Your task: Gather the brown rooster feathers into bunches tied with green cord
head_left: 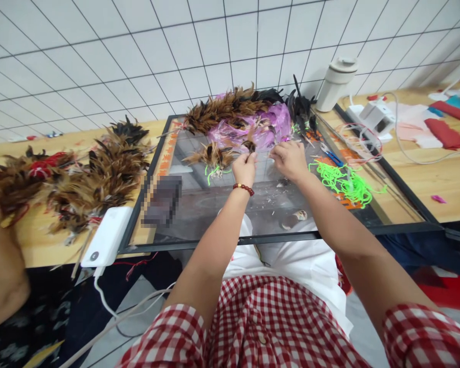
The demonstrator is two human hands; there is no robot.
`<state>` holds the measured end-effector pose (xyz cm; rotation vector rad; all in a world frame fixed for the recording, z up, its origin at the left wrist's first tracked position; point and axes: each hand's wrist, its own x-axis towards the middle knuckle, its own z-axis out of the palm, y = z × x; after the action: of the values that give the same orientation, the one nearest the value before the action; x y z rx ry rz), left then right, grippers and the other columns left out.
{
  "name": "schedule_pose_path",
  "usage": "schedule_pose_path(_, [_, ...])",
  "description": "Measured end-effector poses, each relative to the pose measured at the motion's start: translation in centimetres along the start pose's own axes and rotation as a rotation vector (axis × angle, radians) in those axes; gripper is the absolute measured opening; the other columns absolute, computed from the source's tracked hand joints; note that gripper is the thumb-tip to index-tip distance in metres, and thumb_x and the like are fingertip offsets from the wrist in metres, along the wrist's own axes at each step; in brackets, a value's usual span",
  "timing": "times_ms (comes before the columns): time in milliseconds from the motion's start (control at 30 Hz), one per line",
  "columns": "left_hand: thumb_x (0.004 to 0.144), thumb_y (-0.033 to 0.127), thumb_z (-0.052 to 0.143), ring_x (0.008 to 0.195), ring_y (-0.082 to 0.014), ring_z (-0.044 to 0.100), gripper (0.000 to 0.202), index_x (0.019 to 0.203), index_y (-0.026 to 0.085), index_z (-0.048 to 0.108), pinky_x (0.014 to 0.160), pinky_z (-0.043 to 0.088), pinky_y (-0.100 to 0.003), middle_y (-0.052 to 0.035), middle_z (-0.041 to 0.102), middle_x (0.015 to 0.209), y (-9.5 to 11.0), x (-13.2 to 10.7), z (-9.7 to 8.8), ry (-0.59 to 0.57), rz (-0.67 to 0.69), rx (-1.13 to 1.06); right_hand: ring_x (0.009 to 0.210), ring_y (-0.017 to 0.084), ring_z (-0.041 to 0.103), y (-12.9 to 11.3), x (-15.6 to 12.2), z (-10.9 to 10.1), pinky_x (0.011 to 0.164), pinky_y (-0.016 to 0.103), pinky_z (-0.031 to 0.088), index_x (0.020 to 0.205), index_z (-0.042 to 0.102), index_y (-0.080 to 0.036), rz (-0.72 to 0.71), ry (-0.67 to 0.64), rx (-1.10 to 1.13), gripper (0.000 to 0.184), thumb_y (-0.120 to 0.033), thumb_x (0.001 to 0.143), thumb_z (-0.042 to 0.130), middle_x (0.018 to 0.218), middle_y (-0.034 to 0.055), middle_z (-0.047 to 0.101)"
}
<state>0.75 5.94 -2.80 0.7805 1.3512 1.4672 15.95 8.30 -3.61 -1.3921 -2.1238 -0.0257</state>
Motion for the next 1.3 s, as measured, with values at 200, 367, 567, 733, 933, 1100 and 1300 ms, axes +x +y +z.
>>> schedule_pose_path(200, [0.089, 0.018, 0.068, 0.072, -0.0159, 0.070, 0.014, 0.077, 0.021, 0.074, 0.068, 0.049, -0.023, 0.0011, 0.065, 0.062, -1.2, 0.3, -0.2, -0.103, 0.179, 0.317, 0.101, 0.031, 0.061, -1.2, -0.4, -0.8, 0.098, 0.050, 0.036, 0.097, 0.072, -0.020, -0.042, -0.045, -0.045, 0.024, -0.028, 0.098, 0.050, 0.098, 0.0116, 0.075])
schedule_pose_path(367, [0.087, 0.015, 0.066, 0.078, -0.0179, 0.068, 0.018, 0.074, 0.021, 0.077, 0.080, 0.047, -0.026, -0.0041, 0.072, 0.074, -1.1, -0.2, -0.7, -0.164, 0.393, 0.564, 0.106, 0.033, 0.060, -1.7, -0.6, -0.6, 0.101, 0.050, 0.036, 0.106, 0.071, -0.018, -0.062, -0.056, -0.056, 0.028, -0.022, 0.099, 0.045, 0.104, 0.0145, 0.074])
schedule_pose_path(567, [0.079, 0.012, 0.074, 0.082, -0.0190, 0.069, 0.023, 0.059, 0.020, 0.066, 0.076, 0.048, -0.025, -0.0036, 0.069, 0.067, -0.7, -0.5, -0.5, -0.191, 0.189, 0.472, 0.102, 0.029, 0.062, -0.4, -0.3, 0.2, 0.099, 0.047, 0.043, 0.104, 0.075, -0.021, -0.008, 0.025, 0.121, 0.027, -0.022, 0.094, 0.050, 0.099, 0.0105, 0.073])
schedule_pose_path(733, [0.093, 0.014, 0.059, 0.048, -0.0077, 0.053, 0.026, 0.067, 0.018, 0.060, 0.055, 0.043, -0.021, 0.0029, 0.061, 0.058, 0.0, -0.3, 0.0, -0.092, -0.074, 0.158, 0.096, 0.026, 0.066, 2.4, 0.6, 0.5, 0.090, 0.043, 0.052, 0.093, 0.079, -0.021, 0.134, 0.148, 0.370, 0.026, -0.019, 0.085, 0.054, 0.097, 0.0096, 0.075])
schedule_pose_path(933, [0.094, 0.015, 0.060, 0.053, -0.0064, 0.059, 0.024, 0.070, 0.016, 0.060, 0.057, 0.048, -0.019, 0.0030, 0.063, 0.063, 0.0, 0.2, 0.0, -0.074, -0.008, 0.063, 0.085, 0.025, 0.068, 1.1, 0.3, -0.6, 0.083, 0.039, 0.051, 0.091, 0.073, -0.020, 0.040, 0.052, 0.366, 0.017, -0.020, 0.080, 0.061, 0.088, 0.0065, 0.075])
schedule_pose_path(1100, [0.088, 0.019, 0.068, 0.063, -0.0123, 0.065, 0.020, 0.068, 0.019, 0.068, 0.064, 0.049, -0.021, 0.0003, 0.065, 0.062, -1.7, 0.7, -0.3, -0.165, 0.189, 0.343, 0.092, 0.029, 0.066, -1.0, -0.3, -0.9, 0.088, 0.041, 0.048, 0.106, 0.069, -0.017, -0.093, -0.082, 0.094, 0.023, -0.019, 0.090, 0.052, 0.098, 0.0135, 0.075])
schedule_pose_path(1300, [0.088, 0.013, 0.065, 0.053, -0.0097, 0.055, 0.029, 0.059, 0.019, 0.067, 0.061, 0.042, -0.023, 0.0009, 0.061, 0.058, -1.6, 0.5, -0.5, -0.263, 0.188, 0.427, 0.098, 0.030, 0.067, -0.6, -0.2, -1.1, 0.093, 0.042, 0.046, 0.113, 0.068, -0.015, -0.226, -0.138, -0.006, 0.027, -0.020, 0.094, 0.050, 0.105, 0.0155, 0.075])
